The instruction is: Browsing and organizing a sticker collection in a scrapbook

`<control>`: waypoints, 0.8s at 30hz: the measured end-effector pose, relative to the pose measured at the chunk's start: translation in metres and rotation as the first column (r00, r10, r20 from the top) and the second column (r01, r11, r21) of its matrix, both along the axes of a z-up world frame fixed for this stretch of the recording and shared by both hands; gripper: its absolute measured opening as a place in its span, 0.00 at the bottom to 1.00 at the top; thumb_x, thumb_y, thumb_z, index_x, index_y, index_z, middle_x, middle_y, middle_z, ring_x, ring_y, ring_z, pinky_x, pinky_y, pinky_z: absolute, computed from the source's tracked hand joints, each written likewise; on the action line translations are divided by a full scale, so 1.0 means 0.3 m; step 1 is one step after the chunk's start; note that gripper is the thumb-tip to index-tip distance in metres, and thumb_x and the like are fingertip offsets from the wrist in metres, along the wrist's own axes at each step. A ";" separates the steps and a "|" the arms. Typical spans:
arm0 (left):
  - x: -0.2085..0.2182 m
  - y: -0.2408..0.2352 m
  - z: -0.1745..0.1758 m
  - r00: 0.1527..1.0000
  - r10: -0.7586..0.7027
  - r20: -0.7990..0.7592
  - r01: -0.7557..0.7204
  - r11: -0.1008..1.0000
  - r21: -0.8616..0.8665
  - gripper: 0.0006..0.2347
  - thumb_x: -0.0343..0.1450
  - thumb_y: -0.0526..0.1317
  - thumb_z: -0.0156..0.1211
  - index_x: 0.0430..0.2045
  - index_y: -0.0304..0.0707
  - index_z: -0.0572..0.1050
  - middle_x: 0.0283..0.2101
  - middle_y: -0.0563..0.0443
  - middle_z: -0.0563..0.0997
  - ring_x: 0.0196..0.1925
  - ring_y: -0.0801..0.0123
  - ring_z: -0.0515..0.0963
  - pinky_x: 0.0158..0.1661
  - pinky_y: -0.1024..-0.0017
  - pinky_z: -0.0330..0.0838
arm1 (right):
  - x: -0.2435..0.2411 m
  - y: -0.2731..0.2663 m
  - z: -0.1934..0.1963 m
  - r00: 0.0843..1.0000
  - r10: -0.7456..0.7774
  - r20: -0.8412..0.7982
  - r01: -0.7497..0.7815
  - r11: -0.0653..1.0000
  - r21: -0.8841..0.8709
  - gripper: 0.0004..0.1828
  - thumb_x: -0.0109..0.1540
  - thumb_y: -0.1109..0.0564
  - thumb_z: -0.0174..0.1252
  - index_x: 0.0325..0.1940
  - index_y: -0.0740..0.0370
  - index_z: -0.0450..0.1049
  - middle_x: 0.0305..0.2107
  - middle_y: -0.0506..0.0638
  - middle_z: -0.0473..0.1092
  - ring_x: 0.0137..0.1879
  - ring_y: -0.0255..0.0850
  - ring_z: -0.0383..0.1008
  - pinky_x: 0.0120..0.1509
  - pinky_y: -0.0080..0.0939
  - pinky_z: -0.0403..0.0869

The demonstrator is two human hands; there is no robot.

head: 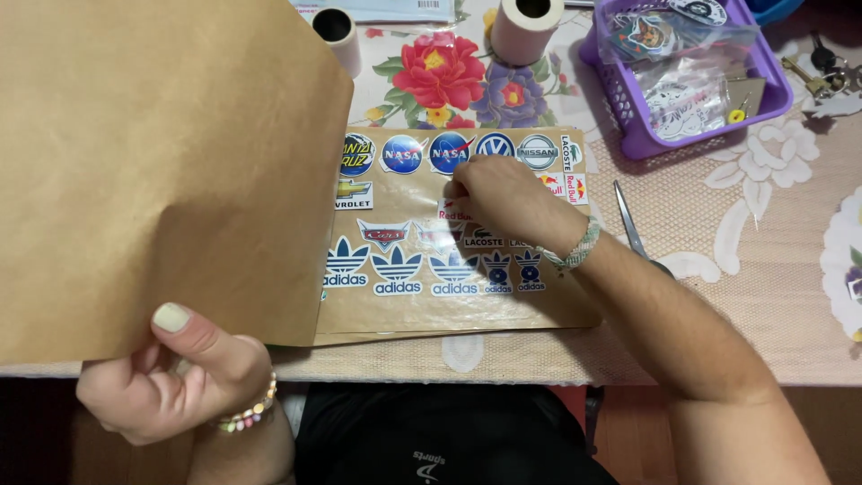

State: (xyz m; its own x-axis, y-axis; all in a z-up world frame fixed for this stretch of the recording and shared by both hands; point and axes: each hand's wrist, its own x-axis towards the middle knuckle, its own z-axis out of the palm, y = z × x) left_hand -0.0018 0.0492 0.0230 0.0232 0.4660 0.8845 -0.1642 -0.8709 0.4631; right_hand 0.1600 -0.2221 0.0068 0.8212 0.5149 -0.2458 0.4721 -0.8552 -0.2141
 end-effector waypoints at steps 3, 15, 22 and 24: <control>-0.010 -0.011 0.001 0.999 0.026 -0.034 -0.026 1.000 0.000 0.14 0.72 0.39 0.65 0.29 0.19 0.70 0.23 0.39 0.66 0.22 0.56 0.64 0.27 0.62 0.58 | -0.023 -0.001 0.021 0.998 0.020 0.057 -0.023 0.999 0.040 0.13 0.68 0.54 0.50 0.33 0.61 0.73 0.28 0.54 0.75 0.35 0.54 0.74 0.41 0.56 0.70; -0.033 -0.106 -0.077 0.800 -0.453 -0.393 0.571 0.777 0.267 0.16 0.71 0.48 0.58 0.26 0.30 0.77 0.30 0.37 0.81 0.28 0.48 0.80 0.31 0.58 0.76 | -0.156 -0.155 0.374 0.942 -0.334 -0.038 0.321 0.863 0.390 0.05 0.65 0.56 0.60 0.40 0.60 0.73 0.39 0.49 0.80 0.50 0.40 0.81 0.53 0.42 0.79; -0.028 -0.056 -0.038 0.475 -0.598 -0.646 0.867 0.444 0.226 0.28 0.75 0.57 0.39 0.39 0.24 0.79 0.49 0.29 0.80 0.49 0.42 0.84 0.50 0.54 0.80 | -0.108 -1.271 -0.151 0.841 -0.520 0.147 0.252 0.618 0.745 0.08 0.87 0.58 0.47 0.57 0.65 0.59 0.49 0.51 0.59 0.55 0.39 0.60 0.69 0.40 0.67; -0.070 0.005 -0.072 0.620 -0.534 -0.575 0.773 0.543 0.329 0.27 0.76 0.54 0.36 0.29 0.26 0.80 0.40 0.31 0.83 0.41 0.44 0.86 0.41 0.57 0.82 | -0.037 -1.766 -0.356 0.905 -0.412 0.109 0.224 0.677 0.701 0.11 0.87 0.60 0.42 0.72 0.66 0.60 0.60 0.52 0.59 0.67 0.41 0.59 0.83 0.44 0.60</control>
